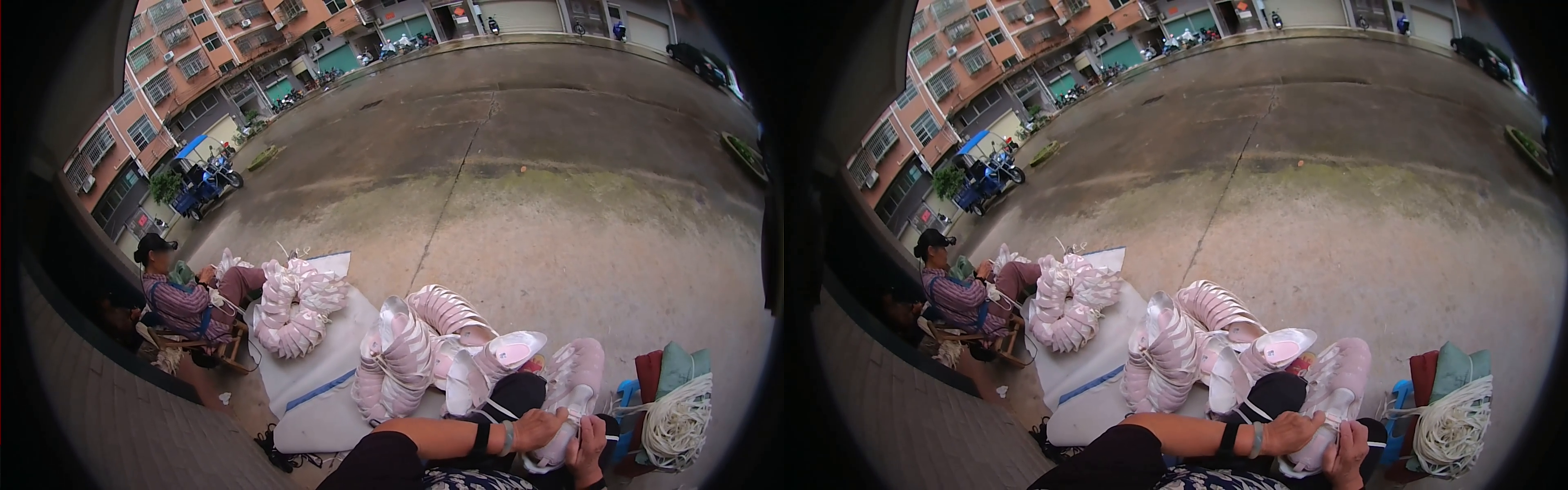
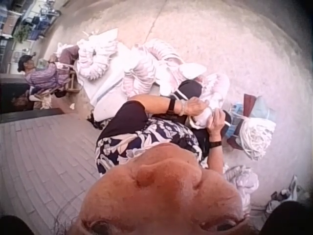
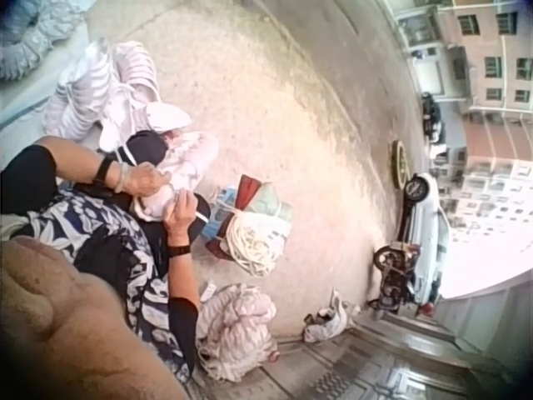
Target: The recorder is lacing several pairs of white and pink athletic shoes while seated.
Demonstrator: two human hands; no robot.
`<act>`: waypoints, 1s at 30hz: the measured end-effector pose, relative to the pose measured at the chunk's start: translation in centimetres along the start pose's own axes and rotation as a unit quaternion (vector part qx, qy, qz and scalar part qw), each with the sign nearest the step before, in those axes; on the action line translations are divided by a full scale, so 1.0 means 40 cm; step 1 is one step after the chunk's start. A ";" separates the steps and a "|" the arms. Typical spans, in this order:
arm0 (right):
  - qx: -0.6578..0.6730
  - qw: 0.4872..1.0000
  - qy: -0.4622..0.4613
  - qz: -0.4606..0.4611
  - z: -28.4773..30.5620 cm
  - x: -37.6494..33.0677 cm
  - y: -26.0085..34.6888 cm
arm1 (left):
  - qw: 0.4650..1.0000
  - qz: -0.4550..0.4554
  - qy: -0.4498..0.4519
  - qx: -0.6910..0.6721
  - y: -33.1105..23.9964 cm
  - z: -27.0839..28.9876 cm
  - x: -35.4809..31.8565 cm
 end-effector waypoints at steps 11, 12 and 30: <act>0.019 1.000 -0.011 -0.016 -0.016 0.005 -0.016 | 1.000 -0.009 0.027 0.012 0.007 0.031 0.028; 0.019 1.000 -0.013 -0.015 -0.015 0.006 -0.012 | 1.000 -0.014 0.013 0.004 0.008 0.033 0.028; 0.031 0.999 -0.024 -0.020 -0.019 0.009 -0.013 | 0.995 -0.008 -0.021 -0.093 0.065 0.040 0.034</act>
Point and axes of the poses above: each hand's wrist, its own x-axis towards the middle knuckle, its own z-axis out of the back of the hand, y = z × x, the point moved 4 cm from there along x, towards the middle knuckle, and after that the axes turned 13 degrees about -z, right-handed, at the moved point
